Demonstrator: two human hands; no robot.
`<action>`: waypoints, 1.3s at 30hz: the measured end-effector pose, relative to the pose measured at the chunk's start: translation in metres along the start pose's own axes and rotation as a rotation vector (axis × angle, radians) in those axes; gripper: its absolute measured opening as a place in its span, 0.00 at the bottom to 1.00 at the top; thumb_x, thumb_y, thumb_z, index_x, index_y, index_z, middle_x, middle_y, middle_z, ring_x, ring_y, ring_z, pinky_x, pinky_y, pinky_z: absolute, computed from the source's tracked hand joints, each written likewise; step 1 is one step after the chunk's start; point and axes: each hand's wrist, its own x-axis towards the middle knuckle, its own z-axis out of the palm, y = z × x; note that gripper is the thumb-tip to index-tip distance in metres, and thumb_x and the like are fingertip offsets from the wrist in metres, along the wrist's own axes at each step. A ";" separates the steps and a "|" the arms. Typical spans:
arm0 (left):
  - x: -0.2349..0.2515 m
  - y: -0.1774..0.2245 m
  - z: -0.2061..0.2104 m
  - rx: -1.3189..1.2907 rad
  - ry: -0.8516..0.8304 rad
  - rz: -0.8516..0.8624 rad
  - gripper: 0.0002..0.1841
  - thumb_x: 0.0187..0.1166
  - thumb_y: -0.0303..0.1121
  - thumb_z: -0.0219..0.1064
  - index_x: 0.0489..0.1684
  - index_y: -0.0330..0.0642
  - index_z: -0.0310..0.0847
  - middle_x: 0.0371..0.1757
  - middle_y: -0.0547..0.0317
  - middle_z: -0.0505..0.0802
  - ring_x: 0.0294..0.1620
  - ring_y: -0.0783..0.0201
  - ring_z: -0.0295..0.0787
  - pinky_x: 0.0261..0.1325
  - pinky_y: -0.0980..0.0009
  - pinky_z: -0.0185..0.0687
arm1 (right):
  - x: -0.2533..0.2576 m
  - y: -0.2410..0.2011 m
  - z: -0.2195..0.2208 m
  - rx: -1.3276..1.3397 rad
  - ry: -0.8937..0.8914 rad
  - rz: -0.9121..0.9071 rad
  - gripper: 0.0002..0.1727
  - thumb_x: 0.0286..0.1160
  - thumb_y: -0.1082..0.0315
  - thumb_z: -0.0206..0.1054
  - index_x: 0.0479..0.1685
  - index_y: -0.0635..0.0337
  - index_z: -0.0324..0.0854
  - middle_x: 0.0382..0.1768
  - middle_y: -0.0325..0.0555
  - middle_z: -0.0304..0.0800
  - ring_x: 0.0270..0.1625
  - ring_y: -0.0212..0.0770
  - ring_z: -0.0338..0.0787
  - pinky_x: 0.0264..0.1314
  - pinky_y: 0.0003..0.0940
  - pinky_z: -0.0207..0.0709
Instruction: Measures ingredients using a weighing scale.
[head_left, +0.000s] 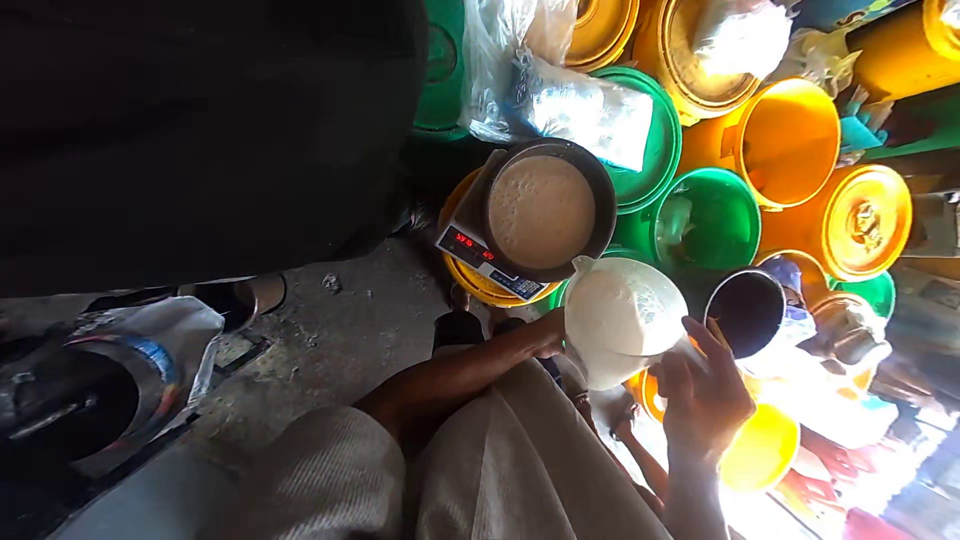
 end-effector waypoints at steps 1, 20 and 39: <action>0.002 -0.001 -0.002 -0.005 -0.002 0.001 0.14 0.95 0.37 0.44 0.62 0.46 0.74 0.47 0.58 0.87 0.48 0.62 0.87 0.50 0.60 0.85 | 0.000 0.001 0.001 0.000 -0.002 0.005 0.28 0.74 0.63 0.67 0.64 0.81 0.78 0.46 0.42 0.91 0.27 0.13 0.80 0.28 0.12 0.79; 0.005 0.005 -0.010 -0.005 -0.017 -0.061 0.12 0.95 0.38 0.46 0.57 0.47 0.75 0.44 0.57 0.88 0.43 0.61 0.88 0.45 0.60 0.87 | 0.006 -0.001 0.010 -0.002 0.007 0.074 0.25 0.72 0.65 0.68 0.65 0.76 0.80 0.45 0.41 0.92 0.25 0.14 0.82 0.27 0.13 0.80; -0.040 0.063 0.022 0.450 0.220 0.109 0.12 0.91 0.25 0.49 0.64 0.41 0.73 0.47 0.63 0.85 0.45 0.74 0.83 0.47 0.74 0.82 | -0.017 0.024 0.006 0.392 0.272 -0.066 0.21 0.77 0.46 0.70 0.67 0.37 0.86 0.51 0.15 0.93 0.28 0.13 0.84 0.24 0.13 0.78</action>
